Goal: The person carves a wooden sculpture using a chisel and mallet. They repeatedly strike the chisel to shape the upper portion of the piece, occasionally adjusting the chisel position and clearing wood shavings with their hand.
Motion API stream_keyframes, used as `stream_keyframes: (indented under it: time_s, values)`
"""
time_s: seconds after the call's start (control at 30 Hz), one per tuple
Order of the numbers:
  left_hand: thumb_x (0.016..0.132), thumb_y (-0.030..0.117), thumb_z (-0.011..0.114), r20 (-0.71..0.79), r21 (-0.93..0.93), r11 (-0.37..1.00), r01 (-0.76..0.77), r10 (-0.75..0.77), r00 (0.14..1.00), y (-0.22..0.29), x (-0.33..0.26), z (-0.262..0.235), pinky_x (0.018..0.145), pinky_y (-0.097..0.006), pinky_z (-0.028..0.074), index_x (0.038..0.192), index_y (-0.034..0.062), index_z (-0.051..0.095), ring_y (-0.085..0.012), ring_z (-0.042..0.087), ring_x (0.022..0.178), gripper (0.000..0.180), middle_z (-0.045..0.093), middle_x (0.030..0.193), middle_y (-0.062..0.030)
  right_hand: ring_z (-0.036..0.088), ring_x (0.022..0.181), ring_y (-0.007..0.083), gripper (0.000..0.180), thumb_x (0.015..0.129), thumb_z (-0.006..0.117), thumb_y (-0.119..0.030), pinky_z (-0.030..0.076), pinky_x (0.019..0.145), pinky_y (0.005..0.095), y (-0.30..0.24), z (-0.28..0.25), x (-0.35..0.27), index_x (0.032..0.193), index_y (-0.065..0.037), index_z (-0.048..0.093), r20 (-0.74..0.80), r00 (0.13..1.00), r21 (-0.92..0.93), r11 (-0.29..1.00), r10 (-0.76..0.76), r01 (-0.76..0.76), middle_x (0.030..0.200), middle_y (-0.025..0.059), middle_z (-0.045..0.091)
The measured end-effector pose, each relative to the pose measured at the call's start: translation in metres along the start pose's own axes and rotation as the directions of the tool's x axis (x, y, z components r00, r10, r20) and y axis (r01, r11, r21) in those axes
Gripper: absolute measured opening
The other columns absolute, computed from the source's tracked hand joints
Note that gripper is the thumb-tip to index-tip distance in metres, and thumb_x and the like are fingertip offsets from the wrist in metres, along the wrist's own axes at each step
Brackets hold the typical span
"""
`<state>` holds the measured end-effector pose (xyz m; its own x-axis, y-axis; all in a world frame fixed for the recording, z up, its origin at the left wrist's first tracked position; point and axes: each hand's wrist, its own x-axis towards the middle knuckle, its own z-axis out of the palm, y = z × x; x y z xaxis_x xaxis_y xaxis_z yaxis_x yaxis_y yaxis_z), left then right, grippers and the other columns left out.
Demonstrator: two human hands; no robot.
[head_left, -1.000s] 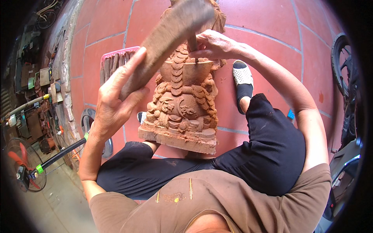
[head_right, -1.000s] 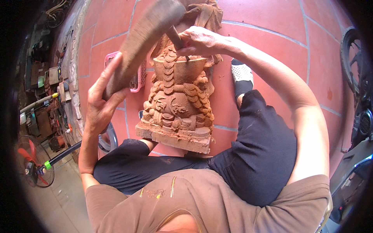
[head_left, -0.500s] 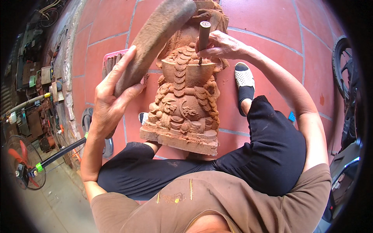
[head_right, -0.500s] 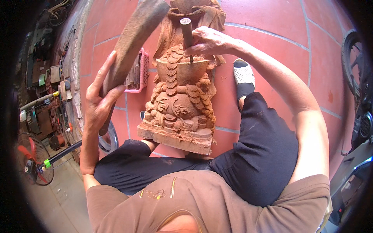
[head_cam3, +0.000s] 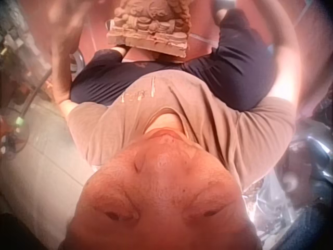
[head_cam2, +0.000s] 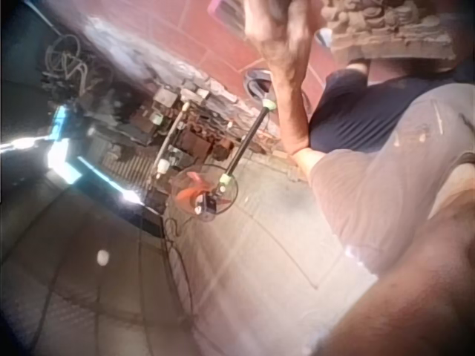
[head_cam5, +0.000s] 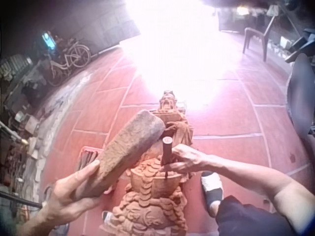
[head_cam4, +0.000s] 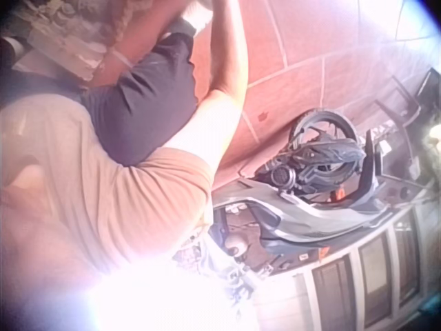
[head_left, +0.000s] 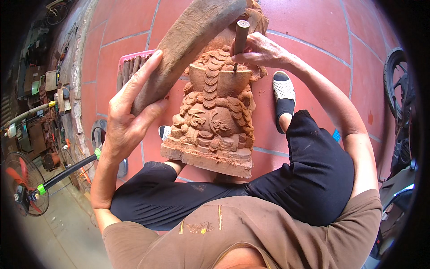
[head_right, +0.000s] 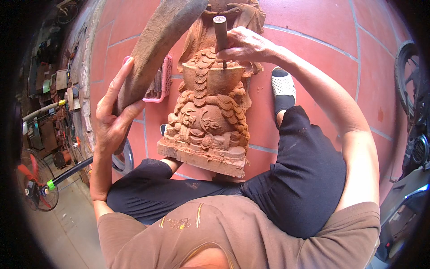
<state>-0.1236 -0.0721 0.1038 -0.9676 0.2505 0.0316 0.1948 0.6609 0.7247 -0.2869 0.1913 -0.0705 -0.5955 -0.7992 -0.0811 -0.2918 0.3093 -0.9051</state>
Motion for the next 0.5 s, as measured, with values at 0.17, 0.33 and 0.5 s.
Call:
stream_keyframes:
  time_s: [0.17,0.33,0.5]
  values:
    - [0.08,-0.008,0.065,-0.018,-0.01,1.0,-0.013,0.013,1.0,-0.003,-0.001,-0.001,0.103,-0.033,0.042,0.143,0.0035,0.044,-0.0205,0.053,0.124,0.068,0.054,0.138,-0.0144,0.064,0.075,0.0129,0.024,0.086,0.068,-0.022,0.055,0.072,0.0291,0.013,-0.003,0.0,0.101,-0.004,0.065,-0.027,1.0,0.176,0.984,0.008,-0.003,0.084,0.006,0.067]
    - [0.08,-0.008,0.065,-0.014,-0.002,1.0,-0.012,0.012,1.0,-0.007,-0.005,-0.003,0.103,-0.033,0.042,0.143,0.0034,0.044,-0.0208,0.053,0.124,0.067,0.054,0.138,-0.0143,0.065,0.076,0.0128,0.022,0.084,0.07,-0.017,0.056,0.073,0.03,0.014,0.0,0.0,0.101,-0.003,0.065,-0.038,0.997,0.229,0.972,0.069,-0.058,0.084,0.0056,0.067]
    - [0.081,-0.008,0.064,-0.022,-0.038,0.998,0.051,-0.052,0.998,-0.007,-0.01,-0.006,0.103,-0.033,0.043,0.143,0.0035,0.044,-0.0207,0.053,0.124,0.067,0.054,0.138,-0.0148,0.066,0.074,0.0133,0.024,0.084,0.07,-0.021,0.055,0.068,0.0277,0.024,-0.012,0.002,0.1,-0.003,0.066,-0.15,0.988,0.323,0.946,0.024,0.026,0.083,0.0057,0.067]
